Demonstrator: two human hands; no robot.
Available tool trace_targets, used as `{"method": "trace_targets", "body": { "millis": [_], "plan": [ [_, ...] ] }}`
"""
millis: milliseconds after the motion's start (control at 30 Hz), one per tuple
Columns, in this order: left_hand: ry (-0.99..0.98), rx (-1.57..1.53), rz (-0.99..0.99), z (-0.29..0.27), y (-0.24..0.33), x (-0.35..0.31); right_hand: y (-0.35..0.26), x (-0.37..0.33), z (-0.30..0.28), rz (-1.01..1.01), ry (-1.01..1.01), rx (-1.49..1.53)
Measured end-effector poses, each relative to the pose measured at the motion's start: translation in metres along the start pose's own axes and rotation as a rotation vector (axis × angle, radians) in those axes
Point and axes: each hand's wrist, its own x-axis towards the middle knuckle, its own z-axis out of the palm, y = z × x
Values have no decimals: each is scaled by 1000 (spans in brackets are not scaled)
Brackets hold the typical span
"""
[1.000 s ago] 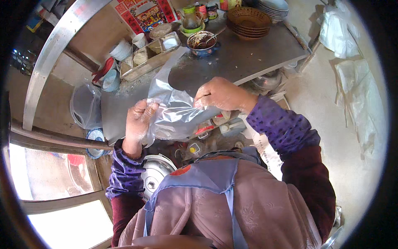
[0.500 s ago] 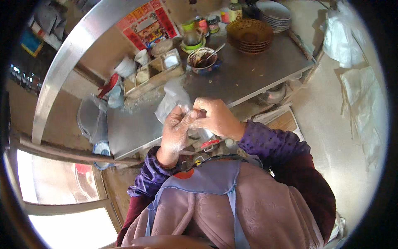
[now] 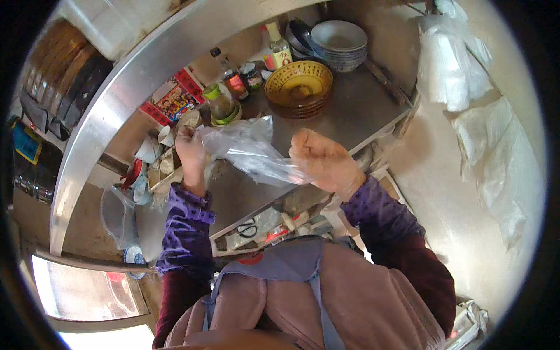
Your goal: The person prepares dumplings by rolling dough into small circles, filling them with a green vegetable mixture, and sealing them. They also add chopped green vegetables to a pot on the stove and mix a sauce in a bowl.
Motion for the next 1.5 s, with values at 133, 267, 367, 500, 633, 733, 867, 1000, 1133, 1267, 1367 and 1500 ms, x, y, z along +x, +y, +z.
{"method": "trace_targets", "body": {
  "millis": [133, 267, 367, 500, 633, 733, 867, 1000, 1133, 1267, 1367, 1500],
  "plan": [
    [-107, -1268, -651, 77, 26, 20, -54, 13, -60, -209, 347, -1549],
    [-124, -901, -339, 165, 67, -14, -104, 63, -161, -588, 1025, -1700],
    [-87, -729, -232, 204, 74, -25, -121, 102, -222, -226, 951, -2313],
    [58, -627, -459, 211, 59, -25, -148, 117, -256, 184, 509, -2209],
    [91, -759, -545, 214, 47, -32, -178, 115, -236, 220, 423, -1896],
    [191, -884, -548, 213, 48, -43, -183, 105, -186, -56, 734, -2083],
    [152, -913, -471, 168, 61, -44, -167, 65, -89, -176, 719, -1683],
    [-291, -1379, -518, 72, 52, -23, -106, 68, -23, 114, 457, -1434],
    [-698, -1065, -434, -28, -7, -43, 4, 105, 4, 309, 66, -1384],
    [-412, -1411, -944, -141, -62, -168, 127, 139, -1, 509, 306, -735],
    [-175, -758, -1025, -227, -73, -221, 214, 152, -6, 537, 327, -464],
    [544, -466, -531, -287, -54, -207, 309, 176, 7, 549, 304, -848]
  ]
}}
